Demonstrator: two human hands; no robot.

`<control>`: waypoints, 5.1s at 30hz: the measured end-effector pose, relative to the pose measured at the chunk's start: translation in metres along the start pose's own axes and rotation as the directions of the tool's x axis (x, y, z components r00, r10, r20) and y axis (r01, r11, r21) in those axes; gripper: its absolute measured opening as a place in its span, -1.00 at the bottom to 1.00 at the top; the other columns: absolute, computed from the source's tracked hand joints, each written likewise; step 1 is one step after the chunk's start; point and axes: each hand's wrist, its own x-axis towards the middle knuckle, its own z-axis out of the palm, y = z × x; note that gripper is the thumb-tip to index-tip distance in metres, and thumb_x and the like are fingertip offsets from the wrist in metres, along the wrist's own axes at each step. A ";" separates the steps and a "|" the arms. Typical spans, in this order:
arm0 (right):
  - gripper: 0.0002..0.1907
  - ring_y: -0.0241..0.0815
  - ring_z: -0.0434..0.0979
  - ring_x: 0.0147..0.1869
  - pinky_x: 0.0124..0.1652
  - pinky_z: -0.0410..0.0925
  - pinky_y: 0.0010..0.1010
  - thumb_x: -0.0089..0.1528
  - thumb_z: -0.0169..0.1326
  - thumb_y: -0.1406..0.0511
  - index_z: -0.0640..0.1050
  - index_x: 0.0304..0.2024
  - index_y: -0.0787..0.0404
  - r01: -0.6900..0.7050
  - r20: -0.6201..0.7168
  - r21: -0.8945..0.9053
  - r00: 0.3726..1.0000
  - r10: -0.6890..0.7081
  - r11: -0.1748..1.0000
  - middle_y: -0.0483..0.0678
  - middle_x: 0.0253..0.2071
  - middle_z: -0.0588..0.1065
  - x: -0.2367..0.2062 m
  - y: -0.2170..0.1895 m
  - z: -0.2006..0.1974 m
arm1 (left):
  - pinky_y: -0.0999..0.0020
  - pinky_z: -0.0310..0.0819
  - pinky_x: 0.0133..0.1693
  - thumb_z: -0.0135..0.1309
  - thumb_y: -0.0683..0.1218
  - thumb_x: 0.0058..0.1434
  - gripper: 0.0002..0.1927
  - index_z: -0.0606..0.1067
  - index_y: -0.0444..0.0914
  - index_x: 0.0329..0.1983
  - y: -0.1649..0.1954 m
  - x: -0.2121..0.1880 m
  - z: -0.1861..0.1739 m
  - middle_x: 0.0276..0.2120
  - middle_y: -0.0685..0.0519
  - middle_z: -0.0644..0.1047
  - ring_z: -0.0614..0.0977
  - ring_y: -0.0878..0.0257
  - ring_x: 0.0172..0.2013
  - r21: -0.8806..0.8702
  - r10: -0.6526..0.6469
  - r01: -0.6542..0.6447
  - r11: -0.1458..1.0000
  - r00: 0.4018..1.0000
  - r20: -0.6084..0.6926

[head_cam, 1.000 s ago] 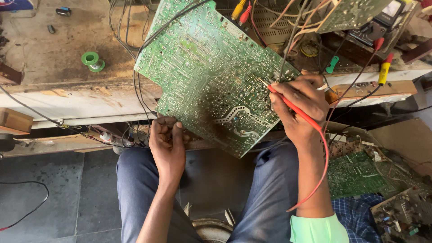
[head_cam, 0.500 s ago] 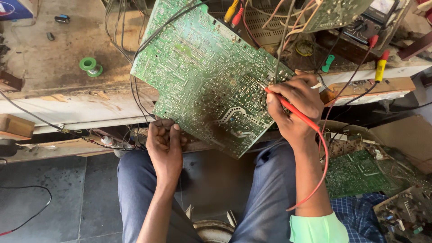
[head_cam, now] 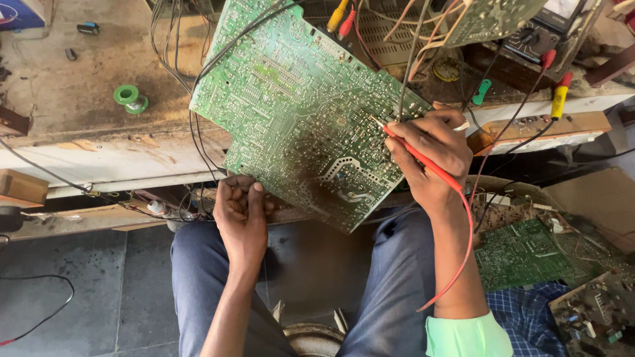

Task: The person sits on the floor holding a large circuit board on their lap, soldering components on the board with a soldering iron while holding a spool of solder wire. They then set the solder spool on the bench and touch the board's underside with multimeter probes to test points on the board.

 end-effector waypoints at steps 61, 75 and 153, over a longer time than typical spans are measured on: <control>-0.91 -0.10 0.52 -0.10 0.32 0.24 -0.20 0.31 0.24 0.36 0.67 -0.13 0.21 -0.065 -0.028 0.106 0.997 0.069 0.992 -0.09 -0.22 0.59 -0.010 0.003 0.002 | 0.58 0.40 -0.44 0.05 -0.27 0.39 -0.90 0.40 -0.35 -0.09 0.000 0.001 -0.003 -0.40 0.09 0.53 0.52 0.44 -0.49 -0.027 -0.022 0.023 0.999 1.000 0.022; -0.91 -0.03 0.49 -0.06 0.25 0.27 -0.16 0.33 0.26 0.35 0.66 -0.14 0.23 0.004 -0.023 0.038 1.000 -0.003 0.999 -0.05 -0.21 0.61 -0.002 -0.006 0.007 | 0.57 0.41 -0.45 0.05 -0.25 0.40 -0.92 0.41 -0.36 -0.10 0.003 0.002 -0.005 -0.39 0.09 0.53 0.53 0.44 -0.49 0.004 -0.001 0.001 1.000 1.000 0.025; -0.90 -0.02 0.46 0.06 0.00 0.32 -0.26 0.39 0.27 0.36 0.62 -0.16 0.30 -0.120 0.116 0.017 0.986 0.117 0.993 -0.03 -0.25 0.53 0.015 -0.014 0.003 | 0.58 0.44 -0.42 0.04 -0.25 0.40 -0.90 0.40 -0.35 -0.07 0.004 0.002 -0.008 -0.38 0.08 0.55 0.54 0.45 -0.47 -0.032 -0.002 0.003 0.999 0.999 0.037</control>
